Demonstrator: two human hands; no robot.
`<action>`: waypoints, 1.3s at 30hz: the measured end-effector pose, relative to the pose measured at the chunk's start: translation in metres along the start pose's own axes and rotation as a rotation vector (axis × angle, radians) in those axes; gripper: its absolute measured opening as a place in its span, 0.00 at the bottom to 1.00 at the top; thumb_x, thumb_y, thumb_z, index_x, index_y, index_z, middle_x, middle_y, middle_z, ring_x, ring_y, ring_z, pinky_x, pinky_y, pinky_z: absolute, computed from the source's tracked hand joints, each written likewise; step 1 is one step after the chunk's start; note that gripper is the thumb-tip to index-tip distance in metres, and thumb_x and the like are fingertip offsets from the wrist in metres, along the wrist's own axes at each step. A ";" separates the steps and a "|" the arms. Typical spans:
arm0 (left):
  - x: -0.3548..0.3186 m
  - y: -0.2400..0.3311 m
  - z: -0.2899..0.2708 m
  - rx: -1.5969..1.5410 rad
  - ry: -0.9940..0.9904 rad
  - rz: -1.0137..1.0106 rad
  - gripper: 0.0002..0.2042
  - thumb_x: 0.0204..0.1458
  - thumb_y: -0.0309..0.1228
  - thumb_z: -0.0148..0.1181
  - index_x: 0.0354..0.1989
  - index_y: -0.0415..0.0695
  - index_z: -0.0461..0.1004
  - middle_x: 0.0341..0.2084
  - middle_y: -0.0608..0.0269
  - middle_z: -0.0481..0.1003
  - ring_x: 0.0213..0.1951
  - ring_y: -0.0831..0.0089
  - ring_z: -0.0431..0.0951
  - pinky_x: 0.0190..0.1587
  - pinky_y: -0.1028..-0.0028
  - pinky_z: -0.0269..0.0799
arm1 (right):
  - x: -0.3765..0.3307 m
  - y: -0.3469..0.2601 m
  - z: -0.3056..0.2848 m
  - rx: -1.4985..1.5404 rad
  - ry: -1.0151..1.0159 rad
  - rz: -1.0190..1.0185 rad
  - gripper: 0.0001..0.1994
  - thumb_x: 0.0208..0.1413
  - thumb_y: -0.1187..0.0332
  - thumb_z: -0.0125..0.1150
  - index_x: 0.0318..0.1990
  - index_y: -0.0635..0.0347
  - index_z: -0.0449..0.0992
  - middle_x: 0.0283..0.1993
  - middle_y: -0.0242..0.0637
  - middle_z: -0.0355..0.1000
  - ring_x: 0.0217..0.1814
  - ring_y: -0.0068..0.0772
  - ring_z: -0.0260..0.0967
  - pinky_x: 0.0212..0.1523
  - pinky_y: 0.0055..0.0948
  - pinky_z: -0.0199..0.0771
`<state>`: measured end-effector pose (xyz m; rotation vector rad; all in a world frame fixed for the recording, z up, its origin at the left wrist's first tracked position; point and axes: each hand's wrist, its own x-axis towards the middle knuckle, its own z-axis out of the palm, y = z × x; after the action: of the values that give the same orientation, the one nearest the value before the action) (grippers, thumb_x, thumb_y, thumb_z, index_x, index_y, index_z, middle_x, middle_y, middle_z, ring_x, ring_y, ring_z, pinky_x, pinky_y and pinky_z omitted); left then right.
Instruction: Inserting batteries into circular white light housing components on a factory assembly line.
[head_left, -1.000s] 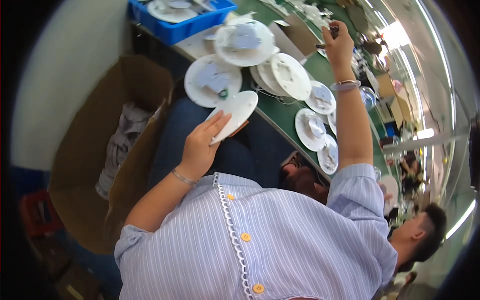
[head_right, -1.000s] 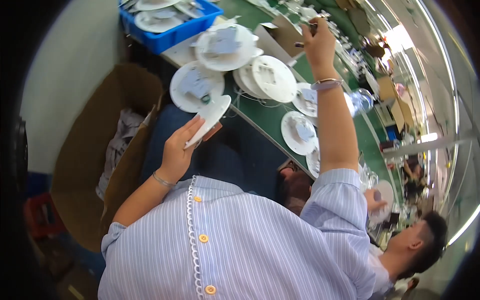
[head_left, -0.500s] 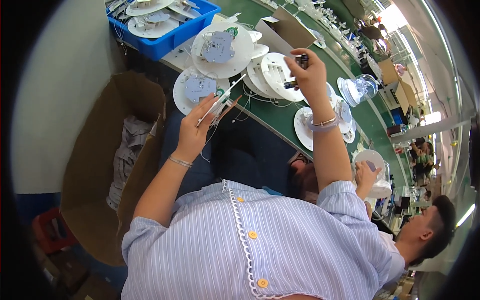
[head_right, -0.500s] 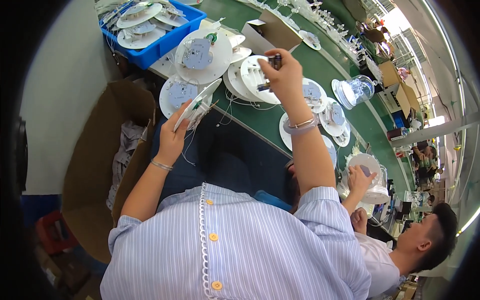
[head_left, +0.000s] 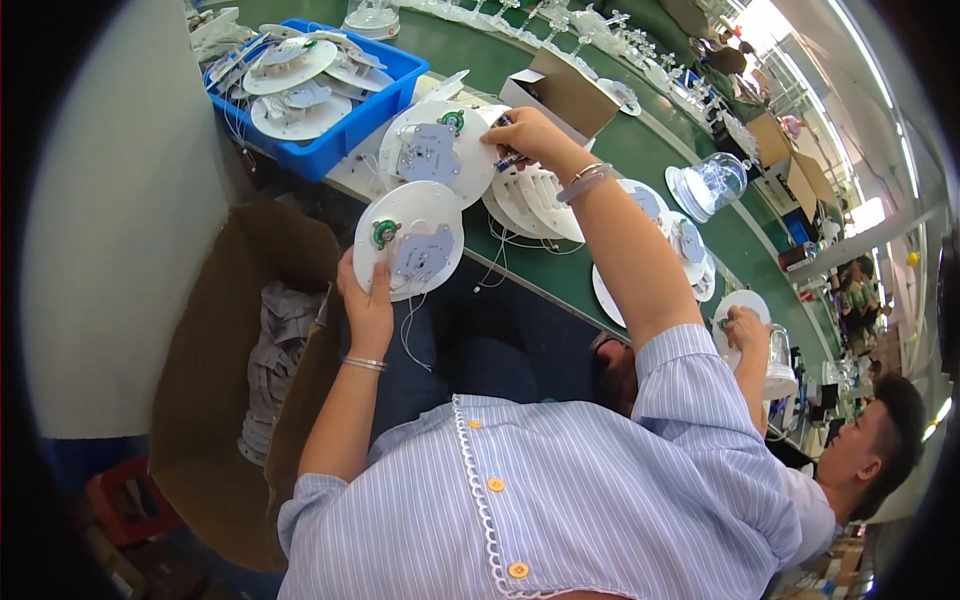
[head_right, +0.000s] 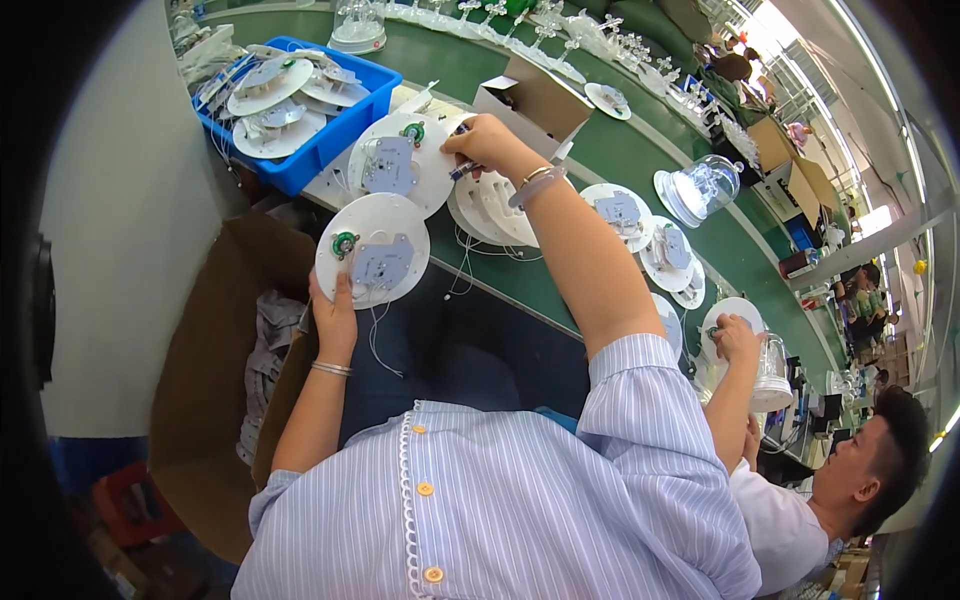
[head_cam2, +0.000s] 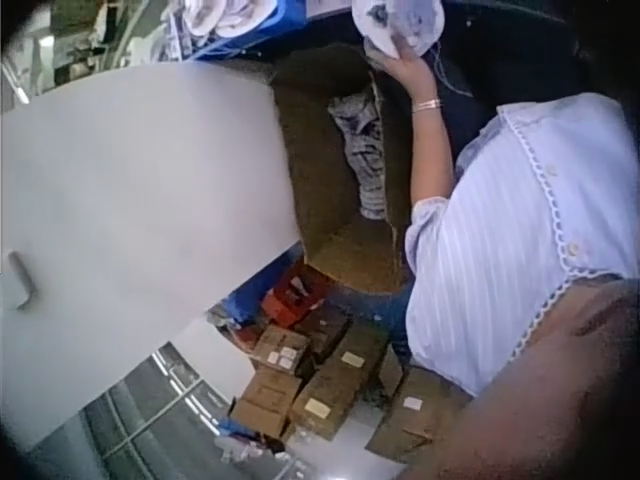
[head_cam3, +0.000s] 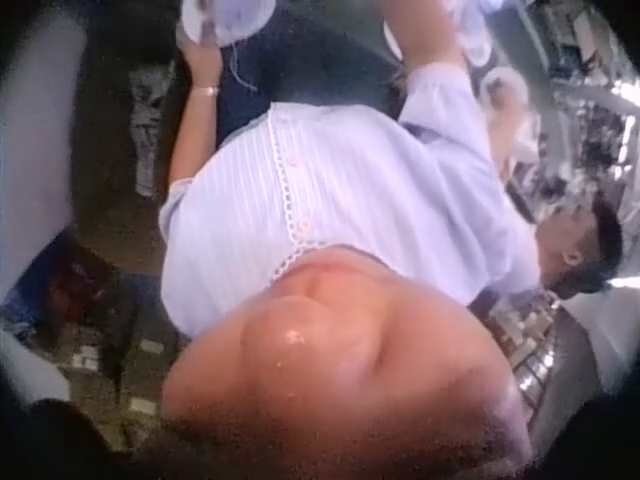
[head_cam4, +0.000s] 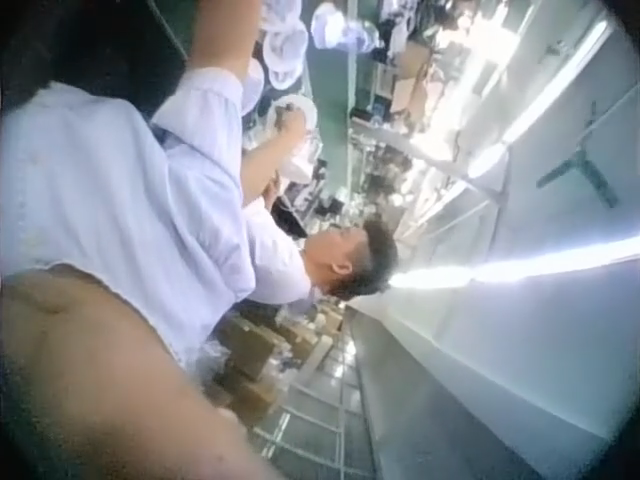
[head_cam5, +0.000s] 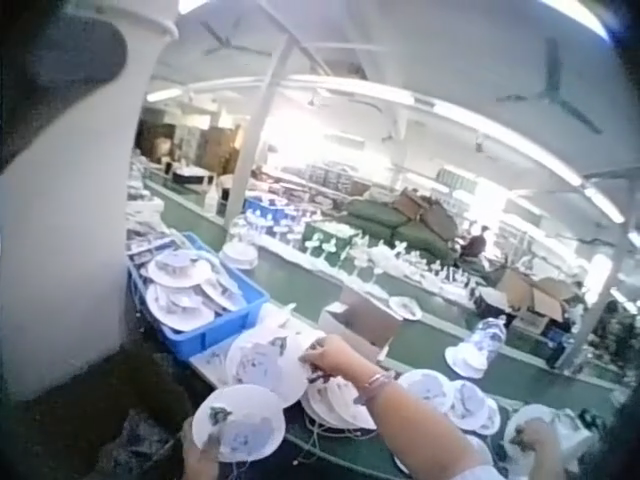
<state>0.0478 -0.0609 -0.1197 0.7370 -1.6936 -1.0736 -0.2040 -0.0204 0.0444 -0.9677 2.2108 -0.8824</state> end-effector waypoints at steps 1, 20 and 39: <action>-0.002 -0.001 -0.001 0.138 0.051 -0.020 0.18 0.53 0.34 0.44 0.46 0.34 0.58 0.43 0.54 0.64 0.44 0.73 0.64 0.44 0.76 0.58 | -0.001 0.000 -0.001 0.004 0.008 -0.001 0.09 0.39 0.67 0.58 0.23 0.65 0.69 0.17 0.34 0.66 0.11 0.23 0.62 0.09 0.19 0.56; 0.034 -0.005 -0.065 -1.130 -0.178 -0.887 0.18 0.54 0.37 0.38 0.50 0.41 0.59 0.46 0.58 0.65 0.47 0.65 0.66 0.48 0.66 0.64 | -0.028 0.067 -0.060 1.087 0.095 0.194 0.04 0.44 0.72 0.54 0.24 0.61 0.66 0.14 0.26 0.59 0.07 0.13 0.47 0.05 0.12 0.40; 0.164 0.089 0.052 -1.049 -0.263 -0.718 0.14 0.51 0.38 0.43 0.43 0.47 0.64 0.41 0.60 0.68 0.40 0.65 0.70 0.37 0.66 0.69 | -0.236 0.005 -0.023 0.951 0.219 -0.483 0.08 0.40 0.70 0.59 0.27 0.64 0.68 0.10 0.26 0.60 0.06 0.12 0.52 0.07 0.12 0.46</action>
<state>-0.0589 -0.1445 0.0196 0.4881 -0.7872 -2.3584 -0.0854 0.1748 0.1084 -0.9195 1.3754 -2.0705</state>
